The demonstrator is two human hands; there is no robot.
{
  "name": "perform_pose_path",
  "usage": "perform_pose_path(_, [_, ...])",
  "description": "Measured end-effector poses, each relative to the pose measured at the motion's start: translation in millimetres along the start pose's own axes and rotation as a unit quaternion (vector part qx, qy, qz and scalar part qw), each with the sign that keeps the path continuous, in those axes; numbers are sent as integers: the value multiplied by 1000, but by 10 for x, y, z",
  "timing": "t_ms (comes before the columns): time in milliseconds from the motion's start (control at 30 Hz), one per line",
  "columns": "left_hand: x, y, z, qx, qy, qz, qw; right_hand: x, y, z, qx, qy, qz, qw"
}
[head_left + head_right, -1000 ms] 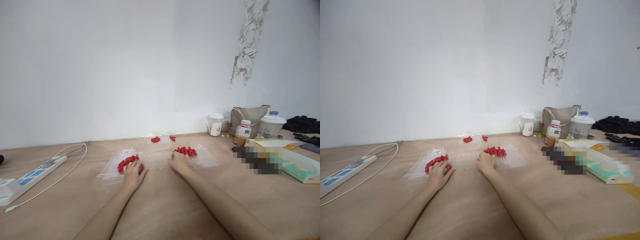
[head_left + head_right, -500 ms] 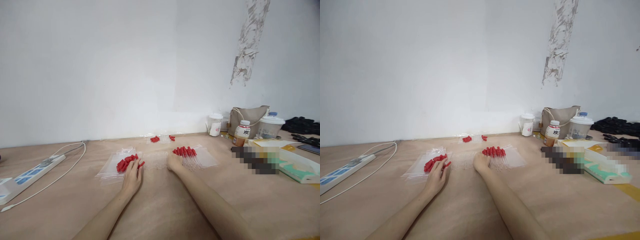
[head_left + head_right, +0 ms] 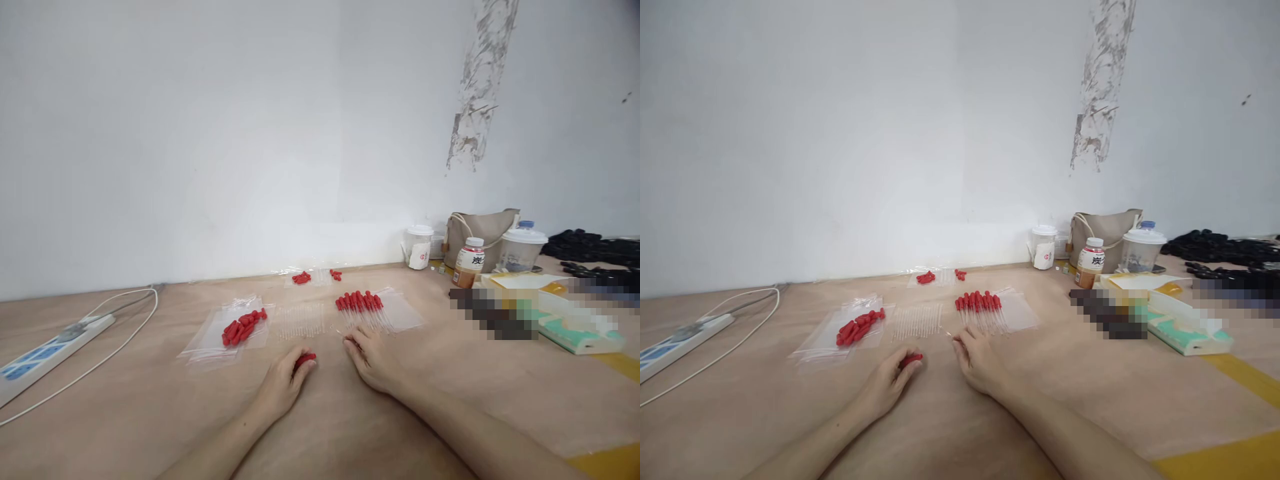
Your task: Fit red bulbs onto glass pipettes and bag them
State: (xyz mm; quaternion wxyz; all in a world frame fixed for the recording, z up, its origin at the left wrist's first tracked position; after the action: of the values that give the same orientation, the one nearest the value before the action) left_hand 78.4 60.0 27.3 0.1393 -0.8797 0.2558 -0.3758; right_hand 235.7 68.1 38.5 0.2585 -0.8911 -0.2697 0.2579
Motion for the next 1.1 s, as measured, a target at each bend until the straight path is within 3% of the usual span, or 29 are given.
perform_pose_path(367, [-86,1,61,-9,49,-19,999,-142,92,118,-31,-12,-57,998])
perform_pose_path(800, [-59,-16,25,-13,8,-13,1000,-189,77,197,-53,27,-82,995])
perform_pose_path(1100, [-7,-26,14,-70,-53,48,995,-207,1,215,-95,51,-112,988])
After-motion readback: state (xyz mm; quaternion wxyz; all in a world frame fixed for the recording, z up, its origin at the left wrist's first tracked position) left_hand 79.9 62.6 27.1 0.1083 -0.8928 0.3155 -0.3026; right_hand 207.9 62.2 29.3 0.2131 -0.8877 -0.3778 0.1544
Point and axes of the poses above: each hand's wrist, its own y-axis away from the middle knuckle, its own z-axis out of the palm, x = y × z, the point moved 8 cm from there along -y, towards the middle knuckle, and after that the axes turned 3 degrees about y, right-handed, at the moved point
